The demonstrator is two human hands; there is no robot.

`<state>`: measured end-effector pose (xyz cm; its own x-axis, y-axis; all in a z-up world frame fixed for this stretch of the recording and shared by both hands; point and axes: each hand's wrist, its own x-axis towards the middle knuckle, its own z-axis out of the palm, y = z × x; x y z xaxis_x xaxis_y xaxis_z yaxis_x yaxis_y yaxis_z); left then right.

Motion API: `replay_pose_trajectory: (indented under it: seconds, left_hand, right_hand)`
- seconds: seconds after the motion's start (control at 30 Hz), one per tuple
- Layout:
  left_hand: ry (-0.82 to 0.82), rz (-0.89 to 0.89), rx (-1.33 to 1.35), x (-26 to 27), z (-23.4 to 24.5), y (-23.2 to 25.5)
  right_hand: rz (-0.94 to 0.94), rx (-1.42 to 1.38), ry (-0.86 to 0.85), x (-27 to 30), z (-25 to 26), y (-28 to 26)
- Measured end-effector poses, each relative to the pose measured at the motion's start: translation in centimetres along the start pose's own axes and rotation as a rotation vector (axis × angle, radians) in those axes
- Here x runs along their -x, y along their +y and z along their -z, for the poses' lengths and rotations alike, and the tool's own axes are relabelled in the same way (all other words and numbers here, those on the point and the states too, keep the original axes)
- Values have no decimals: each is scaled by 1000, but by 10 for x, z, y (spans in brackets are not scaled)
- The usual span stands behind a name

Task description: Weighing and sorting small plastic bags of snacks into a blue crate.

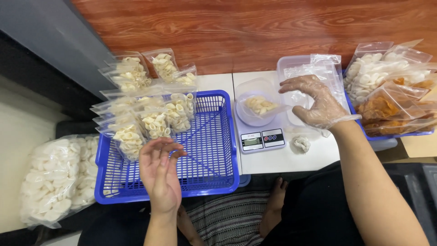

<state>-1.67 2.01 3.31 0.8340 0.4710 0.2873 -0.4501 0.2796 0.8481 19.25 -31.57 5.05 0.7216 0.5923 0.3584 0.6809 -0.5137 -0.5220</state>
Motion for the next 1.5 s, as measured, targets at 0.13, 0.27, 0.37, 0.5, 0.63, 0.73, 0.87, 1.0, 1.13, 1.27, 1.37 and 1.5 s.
replay_pose_trajectory:
  seconds: [0.13,0.27,0.37,0.5,0.63,0.73,0.87,1.0,1.13,1.27,1.37,1.5]
  left_hand:
    - [36,-97,11,-4,15,35]
    - [123,-188,-24,-19,31,80]
    - [215,-210,-73,-39,43,110]
    - [339,-184,-111,-66,53,140]
    - [368,-197,-86,-79,75,126]
    - [400,-167,-76,-82,90,106]
    - [234,-14,-178,-79,103,92]
    - [144,27,-275,-78,96,84]
    - [73,62,-311,-76,80,78]
    - [-50,-35,-417,-75,65,61]
    - [-122,-139,-624,-71,51,51]
    - [-350,-273,-959,-62,33,36]
  right_hand:
    - [-194,-20,-203,1,4,-18]
    - [-143,150,-215,3,-11,-11]
    - [-40,214,-167,5,-21,6]
    - [7,231,-117,6,-28,30]
    - [-1,254,-64,0,-31,22]
    - [197,309,128,-8,-20,-1]
    - [338,276,393,-18,-6,-39]
    - [445,161,406,-41,-14,-69]
    - [408,140,266,-79,-51,-88]
    - [369,168,173,-109,-96,-61]
    - [310,182,172,-121,-121,-41]
    - [159,214,55,-124,-142,-33]
